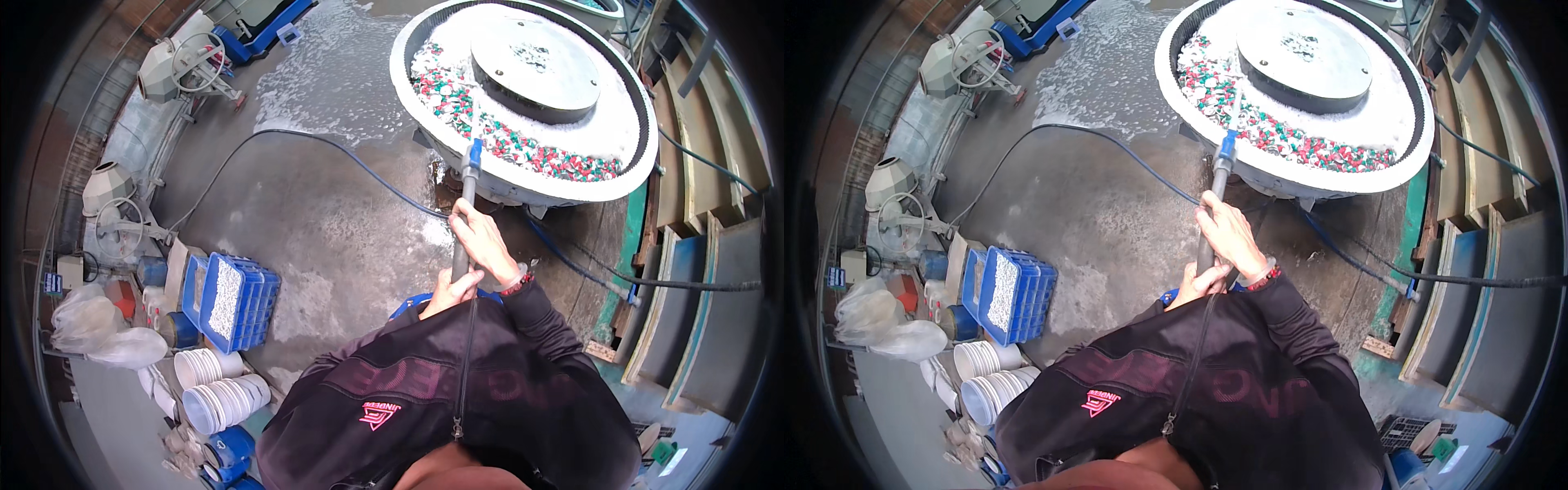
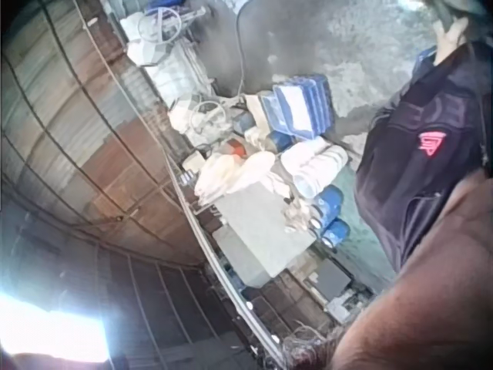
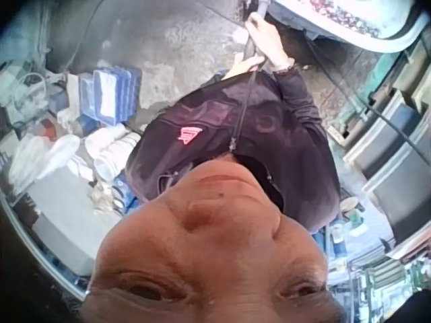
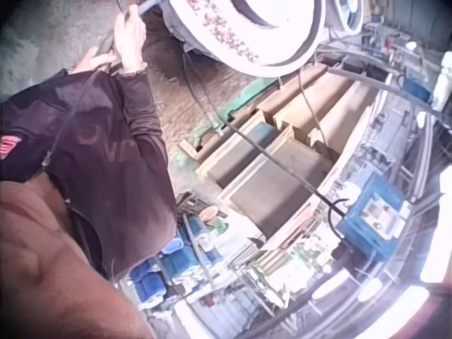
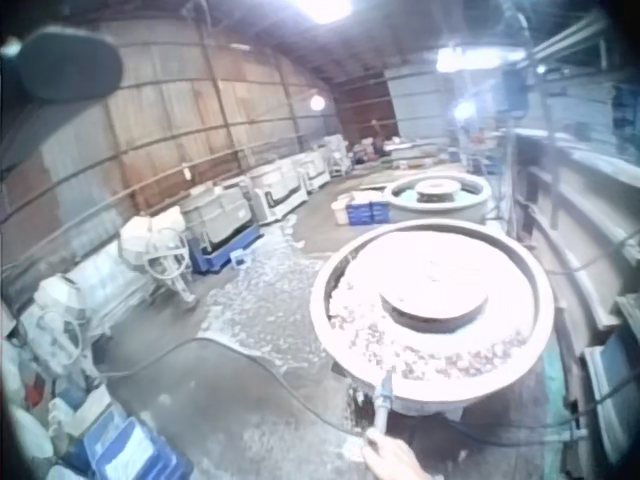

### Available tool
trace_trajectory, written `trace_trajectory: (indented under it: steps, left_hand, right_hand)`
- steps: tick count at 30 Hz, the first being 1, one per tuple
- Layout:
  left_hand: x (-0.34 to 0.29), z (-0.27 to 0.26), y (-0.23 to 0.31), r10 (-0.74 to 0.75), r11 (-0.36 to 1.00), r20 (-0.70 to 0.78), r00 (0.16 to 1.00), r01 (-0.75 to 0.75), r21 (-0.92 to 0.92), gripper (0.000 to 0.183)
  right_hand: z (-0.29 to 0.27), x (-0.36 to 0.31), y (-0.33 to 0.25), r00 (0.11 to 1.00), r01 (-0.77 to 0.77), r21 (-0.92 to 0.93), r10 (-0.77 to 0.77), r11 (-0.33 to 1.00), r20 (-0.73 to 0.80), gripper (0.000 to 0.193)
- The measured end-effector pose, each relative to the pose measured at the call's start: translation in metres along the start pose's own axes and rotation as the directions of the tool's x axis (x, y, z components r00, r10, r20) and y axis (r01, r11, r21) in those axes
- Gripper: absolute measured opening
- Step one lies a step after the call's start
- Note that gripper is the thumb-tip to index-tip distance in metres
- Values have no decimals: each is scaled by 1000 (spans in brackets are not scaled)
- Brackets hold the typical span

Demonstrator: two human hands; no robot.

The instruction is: The person sprays water from a hose into a large vibrating finishing bowl containing small colorful parts, then sprays water across the concrete floor to wash away foam and debris.

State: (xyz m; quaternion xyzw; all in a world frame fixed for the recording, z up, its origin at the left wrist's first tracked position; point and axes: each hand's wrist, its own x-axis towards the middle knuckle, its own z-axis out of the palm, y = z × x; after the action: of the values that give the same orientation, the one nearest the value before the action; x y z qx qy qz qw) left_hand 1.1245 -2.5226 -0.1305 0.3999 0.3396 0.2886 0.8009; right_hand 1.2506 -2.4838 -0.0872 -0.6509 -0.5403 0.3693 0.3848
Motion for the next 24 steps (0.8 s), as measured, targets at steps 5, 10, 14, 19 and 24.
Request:
trace_trajectory:
  steps: [5,10,14,19,24]
  left_hand:
    - [4,25,0,-59,988,50,997,51,143,26]
    - [8,34,-10,-94,949,116,989,54,312,20]
    - [6,51,2,-146,945,130,981,100,311,25]
    - [9,48,-17,-139,973,-23,990,141,182,21]
    - [6,62,-10,18,997,-181,983,-30,-67,33]
  right_hand:
    - [-31,-16,11,996,-85,-85,84,993,-23,23]
    - [-54,-39,19,985,-152,-17,150,988,-87,23]
    - [-65,-48,24,983,-142,14,143,990,-117,24]
    - [-55,-26,42,997,-72,6,72,997,-27,28]
    - [-38,-5,28,993,-22,-18,23,1000,113,29]
